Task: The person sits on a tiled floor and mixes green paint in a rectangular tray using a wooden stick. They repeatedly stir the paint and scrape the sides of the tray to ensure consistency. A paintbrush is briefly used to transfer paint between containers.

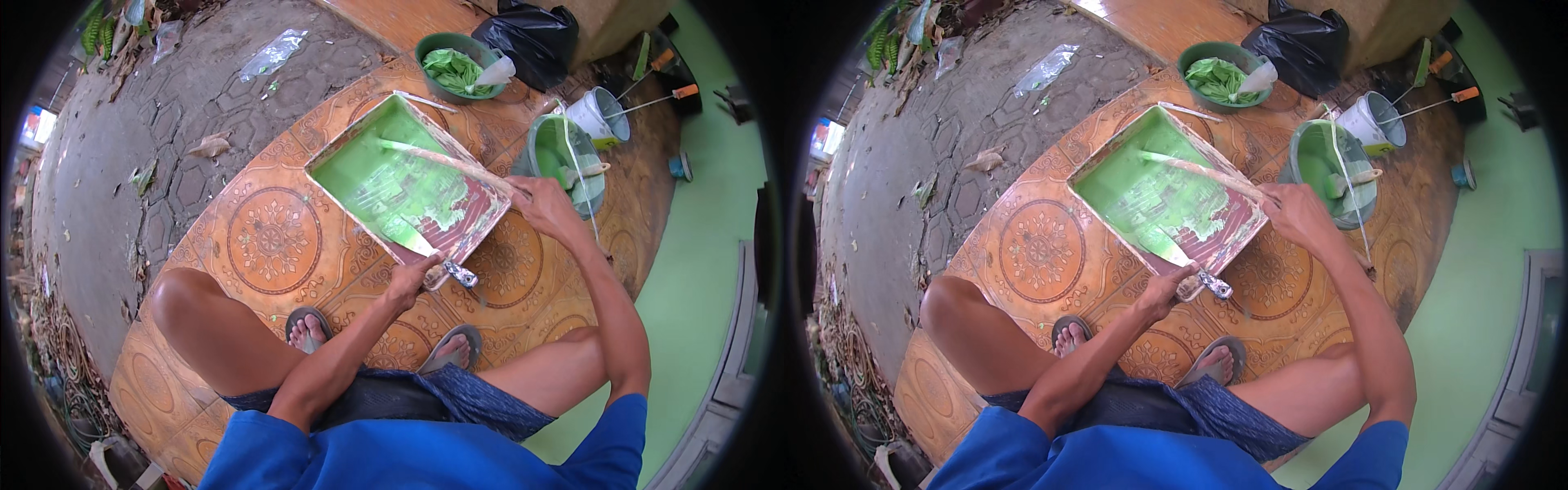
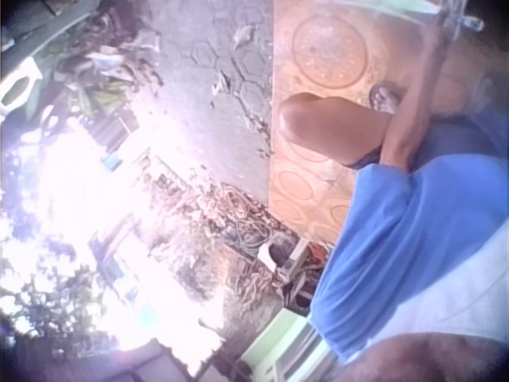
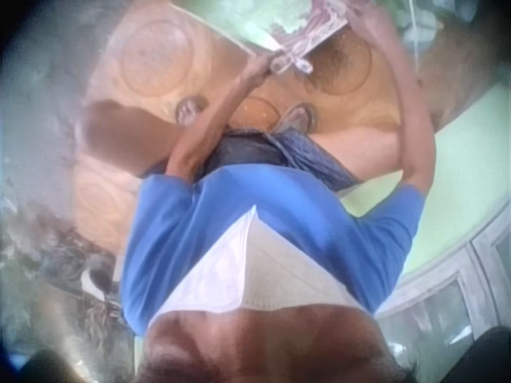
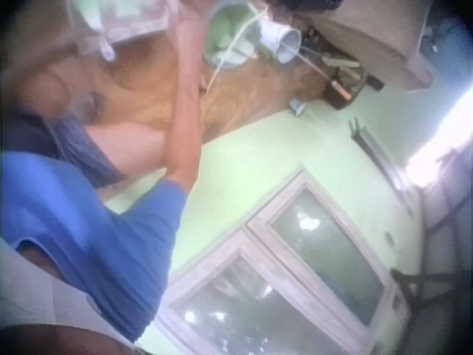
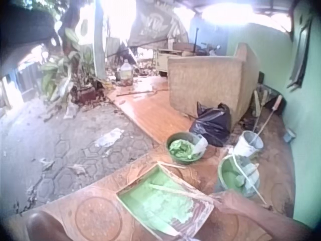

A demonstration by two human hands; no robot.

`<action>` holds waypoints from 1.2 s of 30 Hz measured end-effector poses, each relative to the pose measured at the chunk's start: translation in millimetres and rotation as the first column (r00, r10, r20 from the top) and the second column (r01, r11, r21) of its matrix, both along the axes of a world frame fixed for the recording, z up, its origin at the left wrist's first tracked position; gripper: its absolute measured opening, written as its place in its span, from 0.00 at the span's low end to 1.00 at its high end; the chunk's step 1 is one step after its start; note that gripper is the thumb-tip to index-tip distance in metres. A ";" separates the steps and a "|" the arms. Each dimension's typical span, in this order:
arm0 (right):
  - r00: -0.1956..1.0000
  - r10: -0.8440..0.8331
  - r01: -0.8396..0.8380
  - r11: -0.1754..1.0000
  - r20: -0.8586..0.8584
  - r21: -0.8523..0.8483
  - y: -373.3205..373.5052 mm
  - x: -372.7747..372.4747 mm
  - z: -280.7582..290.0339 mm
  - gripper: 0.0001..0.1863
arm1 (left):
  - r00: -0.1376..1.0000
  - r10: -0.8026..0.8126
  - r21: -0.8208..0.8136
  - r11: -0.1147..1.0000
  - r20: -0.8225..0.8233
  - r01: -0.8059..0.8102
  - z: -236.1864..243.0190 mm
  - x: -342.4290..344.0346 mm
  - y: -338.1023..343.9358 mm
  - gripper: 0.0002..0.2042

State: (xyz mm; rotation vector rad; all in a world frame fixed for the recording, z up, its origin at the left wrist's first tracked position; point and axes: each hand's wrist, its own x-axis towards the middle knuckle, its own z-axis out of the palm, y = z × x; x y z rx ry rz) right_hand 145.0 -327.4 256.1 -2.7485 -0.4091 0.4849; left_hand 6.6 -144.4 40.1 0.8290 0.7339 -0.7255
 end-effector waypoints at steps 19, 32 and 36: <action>0.990 0.139 -0.140 0.990 -0.023 -0.034 9.0 -10.7 -3.4 0.17 | 1.000 0.021 -0.002 1.000 0.000 -0.021 -3.5 0.2 -2.6 0.17; 0.984 0.165 -0.155 0.978 0.063 -0.138 27.6 -21.7 9.3 0.17 | 0.999 0.044 0.015 0.999 0.003 -0.044 -16.3 -0.3 -4.0 0.17; 0.985 0.154 -0.145 0.982 0.075 -0.121 29.4 -21.6 14.2 0.18 | 0.999 0.032 0.059 0.998 -0.008 -0.031 -13.8 1.0 -4.6 0.18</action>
